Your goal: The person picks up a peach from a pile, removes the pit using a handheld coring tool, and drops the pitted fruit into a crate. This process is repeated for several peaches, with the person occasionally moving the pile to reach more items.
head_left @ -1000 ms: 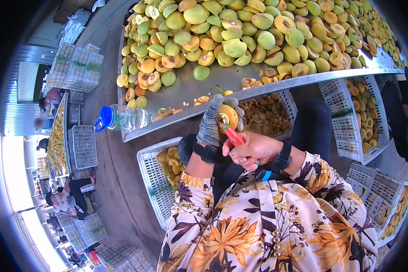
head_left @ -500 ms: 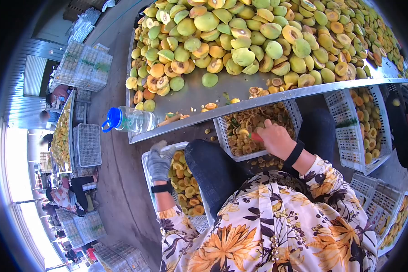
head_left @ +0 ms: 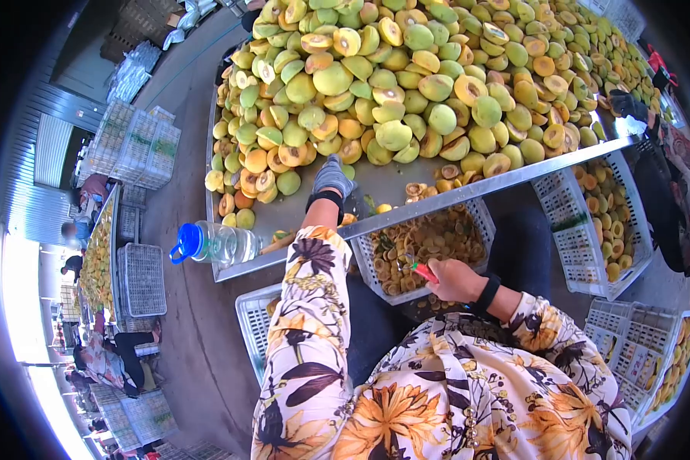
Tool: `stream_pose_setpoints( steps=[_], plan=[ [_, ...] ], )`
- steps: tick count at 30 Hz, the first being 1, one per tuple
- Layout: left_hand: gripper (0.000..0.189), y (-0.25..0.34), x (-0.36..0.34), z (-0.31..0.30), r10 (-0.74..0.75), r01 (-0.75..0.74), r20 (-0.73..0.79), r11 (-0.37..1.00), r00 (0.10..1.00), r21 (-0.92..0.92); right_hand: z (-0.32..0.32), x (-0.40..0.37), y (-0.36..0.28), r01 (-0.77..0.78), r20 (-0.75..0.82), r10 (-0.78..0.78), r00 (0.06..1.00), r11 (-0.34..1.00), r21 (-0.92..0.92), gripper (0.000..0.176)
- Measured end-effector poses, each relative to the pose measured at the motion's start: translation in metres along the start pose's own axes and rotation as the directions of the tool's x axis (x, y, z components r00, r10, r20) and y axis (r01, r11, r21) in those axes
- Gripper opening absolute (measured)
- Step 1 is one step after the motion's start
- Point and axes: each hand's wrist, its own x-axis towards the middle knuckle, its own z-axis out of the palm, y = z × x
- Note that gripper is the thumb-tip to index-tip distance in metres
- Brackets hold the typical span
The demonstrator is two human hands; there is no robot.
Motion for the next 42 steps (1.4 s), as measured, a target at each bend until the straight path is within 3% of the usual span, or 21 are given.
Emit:
stream_pose_setpoints(
  steps=[4, 6, 7, 8, 9, 11, 12, 14, 19, 21, 22, 24, 25, 27, 28, 29, 30, 32, 36, 40, 42],
  plan=[
    [0.068, -0.003, 0.006, -0.008, -0.041, 0.043, 0.052, 0.999, 0.998, -0.026, -0.016, -0.004, -0.01, 0.103, -0.156, -0.094, 0.983, 0.993, 0.05, 0.023],
    [0.058, -0.008, -0.004, -0.017, -0.083, 0.09, 0.046, 0.98, 0.995, -0.18, -0.027, -0.002, -0.015, 0.15, -0.284, -0.102, 0.953, 0.977, 0.154, 0.021],
    [0.052, -0.013, -0.007, -0.018, -0.08, 0.082, 0.023, 0.905, 0.997, -0.417, -0.032, -0.001, -0.017, 0.184, -0.34, -0.117, 0.933, 0.967, 0.174, 0.024],
    [0.052, -0.018, -0.017, -0.017, -0.117, 0.215, 0.183, 0.651, 0.976, -0.728, -0.039, 0.001, -0.021, 0.183, -0.338, -0.114, 0.934, 0.966, 0.18, 0.024],
    [0.048, -0.026, -0.028, -0.023, 0.011, 0.202, 0.227, 0.419, 0.974, -0.885, -0.047, 0.004, -0.027, 0.187, -0.394, -0.071, 0.916, 0.947, 0.263, 0.031],
    [0.041, -0.018, -0.067, -0.046, 0.244, 0.27, 0.281, 0.078, 0.928, -0.96, -0.057, 0.015, -0.035, 0.185, -0.437, -0.015, 0.899, 0.919, 0.347, 0.038],
    [0.042, -0.006, -0.091, -0.051, 0.252, 0.241, 0.224, -0.041, 0.941, -0.97, -0.061, 0.022, -0.038, 0.232, -0.503, -0.04, 0.863, 0.917, 0.325, 0.046],
    [0.043, 0.003, -0.117, -0.054, 0.261, 0.308, 0.266, -0.133, 0.928, -0.942, -0.071, 0.033, -0.049, 0.274, -0.565, -0.064, 0.822, 0.915, 0.296, 0.054],
    [0.049, 0.003, -0.143, -0.048, 0.452, 0.461, 0.458, 0.11, 0.765, -0.88, -0.073, 0.043, -0.071, 0.222, -0.274, -0.029, 0.961, 0.672, 0.706, 0.05],
    [0.06, 0.032, -0.162, -0.046, 0.076, 0.362, 0.372, 0.116, 0.925, -0.925, -0.068, 0.043, -0.079, 0.157, -0.241, 0.066, 0.968, 0.59, 0.792, 0.039],
    [0.06, 0.043, -0.167, -0.037, 0.074, 0.361, 0.371, 0.115, 0.926, -0.925, -0.065, 0.041, -0.08, 0.158, -0.241, 0.064, 0.969, 0.59, 0.792, 0.039],
    [0.063, 0.056, -0.176, -0.023, 0.03, 0.021, 0.015, -0.182, 0.999, -0.983, -0.059, 0.039, -0.08, 0.122, -0.159, 0.091, 0.983, 0.322, 0.939, 0.036],
    [0.062, 0.051, -0.184, -0.026, 0.164, 0.065, 0.025, -0.243, 0.986, -0.968, -0.056, 0.039, -0.082, 0.12, -0.157, 0.092, 0.983, 0.321, 0.939, 0.036],
    [0.062, 0.055, -0.183, -0.016, 0.064, 0.032, 0.015, -0.278, 0.998, -0.96, -0.048, 0.042, -0.086, 0.148, -0.178, 0.078, 0.981, 0.292, 0.945, 0.036],
    [0.061, 0.056, -0.18, -0.012, -0.039, -0.011, 0.001, -0.308, 0.999, -0.951, -0.042, 0.044, -0.084, 0.144, -0.173, 0.074, 0.982, 0.294, 0.945, 0.036],
    [0.059, 0.054, -0.176, -0.01, -0.074, 0.068, 0.114, -0.451, 0.991, -0.89, -0.034, 0.047, -0.08, 0.281, -0.404, 0.055, 0.913, 0.632, 0.722, 0.037],
    [0.059, 0.049, -0.172, -0.005, -0.081, 0.065, 0.113, -0.453, 0.99, -0.889, -0.031, 0.045, -0.081, 0.331, -0.594, -0.052, 0.803, 0.867, 0.373, 0.038],
    [0.058, 0.04, -0.163, 0.005, -0.022, 0.133, 0.181, -0.594, 0.983, -0.794, -0.03, 0.034, -0.08, 0.228, -0.469, -0.005, 0.883, 0.879, 0.42, 0.044],
    [0.063, 0.048, -0.172, -0.006, -0.066, 0.081, 0.12, -0.424, 0.991, -0.902, -0.022, 0.012, -0.075, 0.209, -0.423, -0.08, 0.902, 0.941, 0.267, 0.052],
    [0.065, 0.044, -0.173, -0.009, -0.007, 0.196, 0.217, -0.402, 0.976, -0.895, -0.021, 0.002, -0.069, 0.206, -0.454, -0.076, 0.888, 0.948, 0.244, 0.045],
    [0.065, 0.051, -0.172, -0.005, -0.016, 0.111, 0.129, -0.408, 0.991, -0.906, -0.021, 0.0, -0.066, 0.209, -0.415, -0.089, 0.905, 0.945, 0.251, 0.042]
  ],
)
